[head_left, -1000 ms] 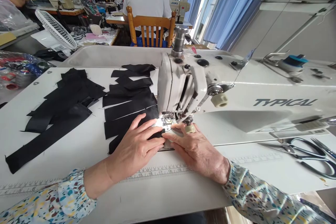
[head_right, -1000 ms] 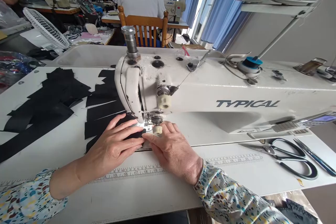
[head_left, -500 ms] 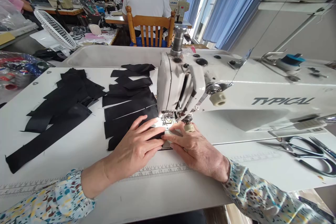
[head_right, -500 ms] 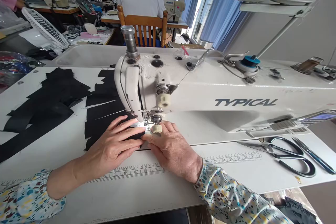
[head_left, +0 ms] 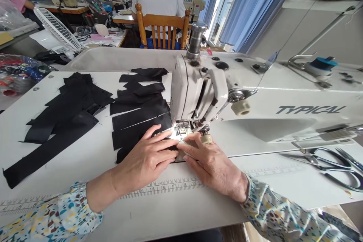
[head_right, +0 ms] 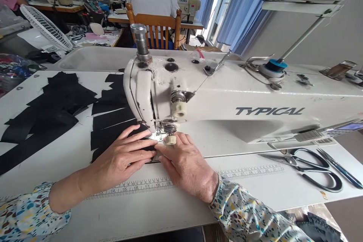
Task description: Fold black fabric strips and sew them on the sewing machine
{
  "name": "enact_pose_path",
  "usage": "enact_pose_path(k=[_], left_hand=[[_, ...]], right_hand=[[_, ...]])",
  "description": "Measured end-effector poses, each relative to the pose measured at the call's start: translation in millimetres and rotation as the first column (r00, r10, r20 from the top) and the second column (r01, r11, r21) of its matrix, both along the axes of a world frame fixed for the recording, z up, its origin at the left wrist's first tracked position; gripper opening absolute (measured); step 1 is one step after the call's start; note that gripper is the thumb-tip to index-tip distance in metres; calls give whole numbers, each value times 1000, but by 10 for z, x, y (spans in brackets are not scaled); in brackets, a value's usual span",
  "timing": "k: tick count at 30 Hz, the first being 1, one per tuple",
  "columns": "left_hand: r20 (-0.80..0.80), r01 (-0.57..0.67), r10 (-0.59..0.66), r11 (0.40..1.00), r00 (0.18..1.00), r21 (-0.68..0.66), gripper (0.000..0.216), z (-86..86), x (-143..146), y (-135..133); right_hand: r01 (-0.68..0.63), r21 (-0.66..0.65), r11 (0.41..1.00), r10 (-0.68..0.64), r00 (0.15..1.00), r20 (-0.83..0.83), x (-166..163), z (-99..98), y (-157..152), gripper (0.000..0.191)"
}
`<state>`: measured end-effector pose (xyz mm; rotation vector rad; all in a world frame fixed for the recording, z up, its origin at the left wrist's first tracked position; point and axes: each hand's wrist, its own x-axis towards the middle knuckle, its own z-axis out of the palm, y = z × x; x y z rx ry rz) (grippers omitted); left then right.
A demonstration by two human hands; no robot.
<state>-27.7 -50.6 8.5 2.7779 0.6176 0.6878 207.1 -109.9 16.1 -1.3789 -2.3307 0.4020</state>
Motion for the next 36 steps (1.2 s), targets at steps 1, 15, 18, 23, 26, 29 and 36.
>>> enact_pose_path(k=[1, 15, 18, 23, 26, 29, 36], left_hand=[[9, -5, 5, 1000, 1000, 0, 22, -7, -2, -2], [63, -46, 46, 999, 997, 3, 18, 1, 18, -6], [80, -51, 50, 999, 996, 6, 18, -2, 10, 4], [111, -22, 24, 1000, 994, -20, 19, -17, 10, 32], [91, 40, -37, 999, 995, -33, 23, -28, 9, 32], [59, 63, -60, 997, 996, -40, 26, -27, -12, 18], [0, 64, -64, 997, 998, -46, 31, -3, -76, -30]], right_hand=[[-3, 11, 1000, 3, 1000, 21, -5, 3, -1, 37], [-35, 216, 976, 3, 990, 144, -17, -15, -12, 35], [-31, 213, 977, 3, 991, 131, -16, -22, -4, 36], [-19, 170, 985, -1, 994, 113, -14, -54, -7, 37], [-7, 124, 992, -2, 997, 75, -1, -74, -12, 37], [18, 60, 998, -20, 999, 30, 19, -75, 1, 36], [22, -79, 997, -31, 993, -113, -23, -74, 160, 32]])
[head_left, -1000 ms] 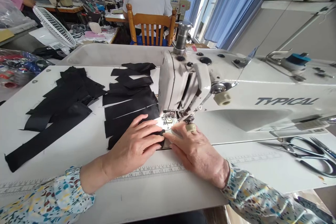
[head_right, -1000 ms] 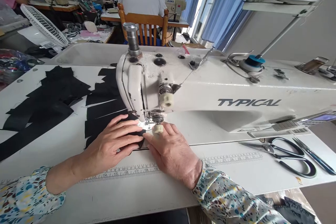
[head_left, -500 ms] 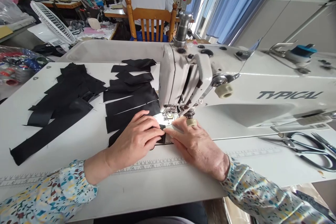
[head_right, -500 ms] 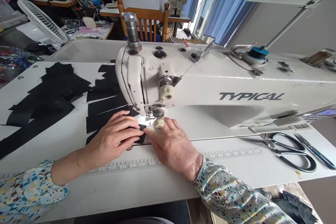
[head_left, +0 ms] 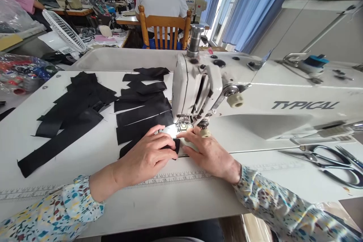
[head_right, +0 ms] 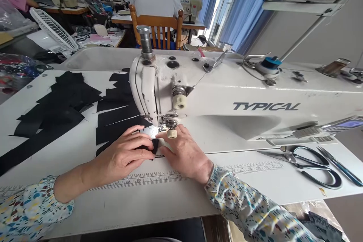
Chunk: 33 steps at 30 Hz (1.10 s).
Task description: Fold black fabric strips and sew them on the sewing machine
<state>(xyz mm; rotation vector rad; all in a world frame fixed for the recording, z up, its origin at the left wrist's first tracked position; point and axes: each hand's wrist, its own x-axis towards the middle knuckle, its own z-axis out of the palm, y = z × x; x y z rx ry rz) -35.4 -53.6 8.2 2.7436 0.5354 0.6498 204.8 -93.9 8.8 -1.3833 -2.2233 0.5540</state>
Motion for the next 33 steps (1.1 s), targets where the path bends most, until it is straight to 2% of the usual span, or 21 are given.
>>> enact_pose_path(k=[4, 7, 11, 17, 22, 27, 33], left_hand=[[-2, -13, 13, 1000, 1000, -29, 28, 11, -37, -77], [36, -66, 71, 991, 997, -119, 24, 13, -51, -183], [126, -211, 248, 944, 960, -256, 6, -23, 25, -339], [175, -398, 483, 841, 858, -367, 24, -89, 184, -509], [182, -399, 482, 845, 857, -357, 45, -117, 158, -636], [152, -378, 452, 855, 879, -356, 55, -107, 15, -734], [154, -401, 474, 847, 867, -350, 56, -122, -119, -863]], right_hand=[[-45, -13, 999, 44, 997, -68, -77, -1, 55, 18], [-77, -10, 997, 75, 987, -142, -116, 23, 23, 19], [-56, 3, 998, 55, 988, -143, -170, 34, -64, 18], [76, 59, 995, -69, 992, -106, -331, -39, -175, 18], [30, 87, 996, -24, 998, -66, -328, -33, -238, 35], [-82, 40, 996, 82, 997, -1, -257, 62, -320, 17], [-66, 27, 997, 67, 996, -51, -452, 111, -469, 21]])
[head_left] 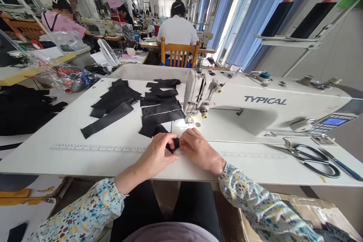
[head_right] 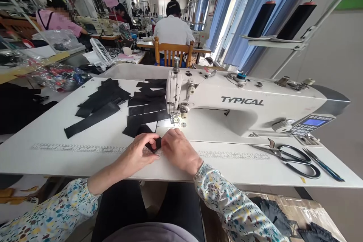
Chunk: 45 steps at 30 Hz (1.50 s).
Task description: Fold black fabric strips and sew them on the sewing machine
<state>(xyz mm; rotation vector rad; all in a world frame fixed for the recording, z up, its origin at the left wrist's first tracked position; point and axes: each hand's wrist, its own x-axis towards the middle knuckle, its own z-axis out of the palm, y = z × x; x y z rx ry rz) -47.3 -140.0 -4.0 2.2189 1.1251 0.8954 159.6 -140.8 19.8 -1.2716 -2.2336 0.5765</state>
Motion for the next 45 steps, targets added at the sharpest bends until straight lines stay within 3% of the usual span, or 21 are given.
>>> enact_pose_path(k=[6, 10, 14, 19, 26, 31, 45], left_hand=[[46, -58, 57, 998, 997, 14, 44, 16, -108, -113], [173, -8, 20, 997, 985, -71, 39, 160, -261, -220], [309, 34, 25, 982, 951, -184, 36, 308, -398, -335], [404, 5, 80, 979, 911, -206, 45, 415, -428, -474], [403, -115, 152, 987, 902, -115, 42, 417, -326, -527], [377, -117, 129, 992, 917, -56, 49, 425, -309, -523], [302, -130, 125, 992, 945, -2, 42, 483, -304, -501]], right_hand=[[3, -40, 999, -9, 991, -135, -135, -60, -111, 14], [-46, -187, 981, -24, 934, -357, -183, -41, -140, 32], [-149, -332, 931, -30, 878, -479, -332, 73, -199, 12], [-139, -356, 924, -120, 779, -615, -515, 167, -349, 9], [-68, -285, 956, -147, 729, -668, -537, 186, -482, 14], [-21, -218, 976, -126, 759, -638, -533, 197, -510, 16], [4, -220, 975, -144, 768, -624, -484, 221, -557, 9]])
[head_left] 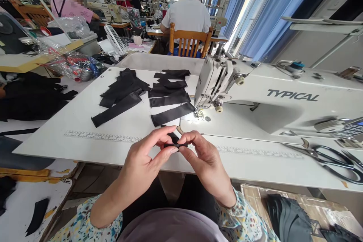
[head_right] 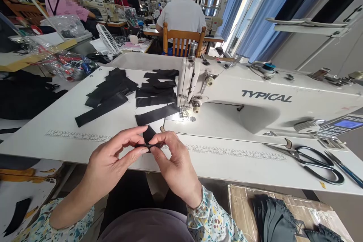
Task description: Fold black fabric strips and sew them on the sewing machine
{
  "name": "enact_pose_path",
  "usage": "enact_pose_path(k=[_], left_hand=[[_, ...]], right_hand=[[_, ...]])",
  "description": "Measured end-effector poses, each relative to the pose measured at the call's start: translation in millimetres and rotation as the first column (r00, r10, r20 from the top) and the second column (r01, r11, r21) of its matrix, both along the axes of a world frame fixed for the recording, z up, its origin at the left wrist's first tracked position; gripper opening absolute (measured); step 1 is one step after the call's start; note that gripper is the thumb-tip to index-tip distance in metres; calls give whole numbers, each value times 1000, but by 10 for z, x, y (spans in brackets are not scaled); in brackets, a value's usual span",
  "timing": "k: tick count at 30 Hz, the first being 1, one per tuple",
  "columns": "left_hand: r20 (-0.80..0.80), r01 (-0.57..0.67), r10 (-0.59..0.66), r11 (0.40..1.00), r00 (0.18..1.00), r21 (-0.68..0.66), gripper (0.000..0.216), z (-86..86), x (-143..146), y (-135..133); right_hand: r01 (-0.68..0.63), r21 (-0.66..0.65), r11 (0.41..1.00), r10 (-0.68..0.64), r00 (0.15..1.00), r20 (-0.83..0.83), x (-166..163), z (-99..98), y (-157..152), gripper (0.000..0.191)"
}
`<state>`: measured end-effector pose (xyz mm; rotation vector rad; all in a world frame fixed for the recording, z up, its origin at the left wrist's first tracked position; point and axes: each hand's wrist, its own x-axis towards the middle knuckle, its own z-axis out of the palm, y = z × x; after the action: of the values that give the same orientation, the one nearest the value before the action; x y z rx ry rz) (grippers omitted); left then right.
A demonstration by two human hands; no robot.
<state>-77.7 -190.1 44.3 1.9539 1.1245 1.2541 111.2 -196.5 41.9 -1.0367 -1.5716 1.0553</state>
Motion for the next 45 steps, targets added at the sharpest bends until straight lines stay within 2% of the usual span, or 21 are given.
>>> enact_pose_path(k=[7, 14, 22, 30, 45], left_hand=[[38, 58, -65, 985, 997, 162, 27, 11, 46, 18], [1, -21, 21, 965, 1000, 261, 25, -7, 54, 12], [-43, -50, 64, 959, 997, 280, 24, -43, 71, 1], [-42, -46, 62, 953, 997, 299, 27, -39, 79, -9], [-63, -101, 133, 926, 989, 364, 22, -71, 112, -13]], right_hand=[[35, 87, 996, -41, 997, 58, 16, 5, -18, 14], [68, 169, 983, -92, 986, 142, -11, 23, -22, 17], [86, 247, 965, -132, 975, 177, -33, 1, -26, 16], [87, 170, 982, -112, 983, 144, -24, 3, -3, 16], [101, 313, 944, -178, 957, 228, -24, -33, -25, 19]])
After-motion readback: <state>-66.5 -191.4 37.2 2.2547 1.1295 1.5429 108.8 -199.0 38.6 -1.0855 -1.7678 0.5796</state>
